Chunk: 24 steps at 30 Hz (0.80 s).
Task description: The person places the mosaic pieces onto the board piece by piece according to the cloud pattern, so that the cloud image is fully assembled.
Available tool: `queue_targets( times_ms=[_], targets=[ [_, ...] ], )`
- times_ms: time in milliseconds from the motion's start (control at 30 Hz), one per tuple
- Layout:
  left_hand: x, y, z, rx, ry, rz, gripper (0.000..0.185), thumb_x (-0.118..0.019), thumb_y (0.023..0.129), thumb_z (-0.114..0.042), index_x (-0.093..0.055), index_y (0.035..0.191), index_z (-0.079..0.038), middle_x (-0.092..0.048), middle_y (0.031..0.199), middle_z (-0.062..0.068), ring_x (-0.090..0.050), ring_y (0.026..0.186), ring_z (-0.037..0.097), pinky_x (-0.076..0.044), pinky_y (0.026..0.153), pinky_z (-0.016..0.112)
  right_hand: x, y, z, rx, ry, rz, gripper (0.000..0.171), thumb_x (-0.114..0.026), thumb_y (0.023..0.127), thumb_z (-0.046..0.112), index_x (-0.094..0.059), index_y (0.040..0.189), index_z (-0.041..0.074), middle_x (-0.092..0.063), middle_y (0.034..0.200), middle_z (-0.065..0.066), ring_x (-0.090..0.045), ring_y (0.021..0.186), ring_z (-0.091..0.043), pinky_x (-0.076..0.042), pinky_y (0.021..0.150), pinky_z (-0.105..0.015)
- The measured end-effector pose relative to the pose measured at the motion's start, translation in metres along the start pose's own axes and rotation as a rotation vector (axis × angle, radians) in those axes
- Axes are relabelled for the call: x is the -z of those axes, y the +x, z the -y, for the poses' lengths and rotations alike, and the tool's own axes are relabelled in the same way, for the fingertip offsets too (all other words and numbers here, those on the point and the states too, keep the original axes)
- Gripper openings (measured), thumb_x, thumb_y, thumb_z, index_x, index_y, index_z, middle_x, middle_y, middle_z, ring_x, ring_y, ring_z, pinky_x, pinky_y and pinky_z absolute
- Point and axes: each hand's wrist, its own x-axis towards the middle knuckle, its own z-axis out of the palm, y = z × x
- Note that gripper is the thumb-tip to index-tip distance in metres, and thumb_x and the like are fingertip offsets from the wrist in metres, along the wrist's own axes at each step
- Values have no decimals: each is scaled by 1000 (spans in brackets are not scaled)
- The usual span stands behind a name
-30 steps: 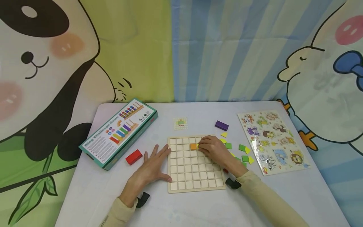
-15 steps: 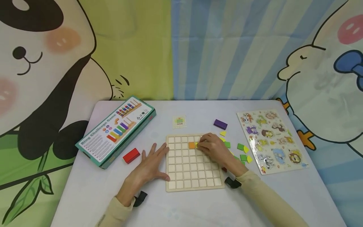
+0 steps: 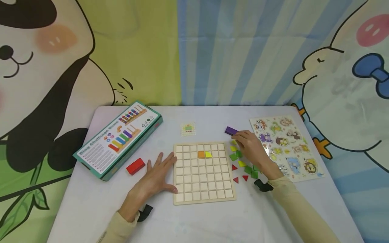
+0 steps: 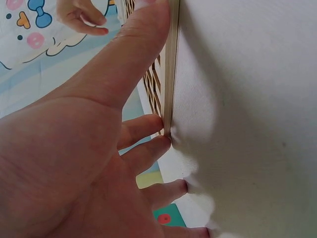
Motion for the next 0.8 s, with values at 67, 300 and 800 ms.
queue_targets(
  times_ms=[67,300,800],
  targets=[
    [2,-1,0,9,-6,3,121,-98,60,-35,-33,160,-15,-17,171,4,0,157,44,6,113,81,0,-3,-4,-28,12,26,22,-69,89,-10,-76,108,-1,-75,109,-16,-67,108,-34,-56,94,-48],
    [0,0,1,9,2,2,122,-97,59,-39,-32,160,-16,-17,172,3,-1,158,43,5,113,81,-7,-8,-13,-59,30,108,25,-66,90,-11,-75,112,-2,-75,112,-17,-67,110,-37,-54,98,-51],
    [-2,-1,2,1,28,-14,124,-98,58,-40,-33,160,-16,-18,171,3,-2,158,43,3,112,81,-5,-14,-11,-149,-94,218,15,-74,91,7,-79,105,7,-76,108,-12,-63,113,-36,-45,103,-57]
  ],
)
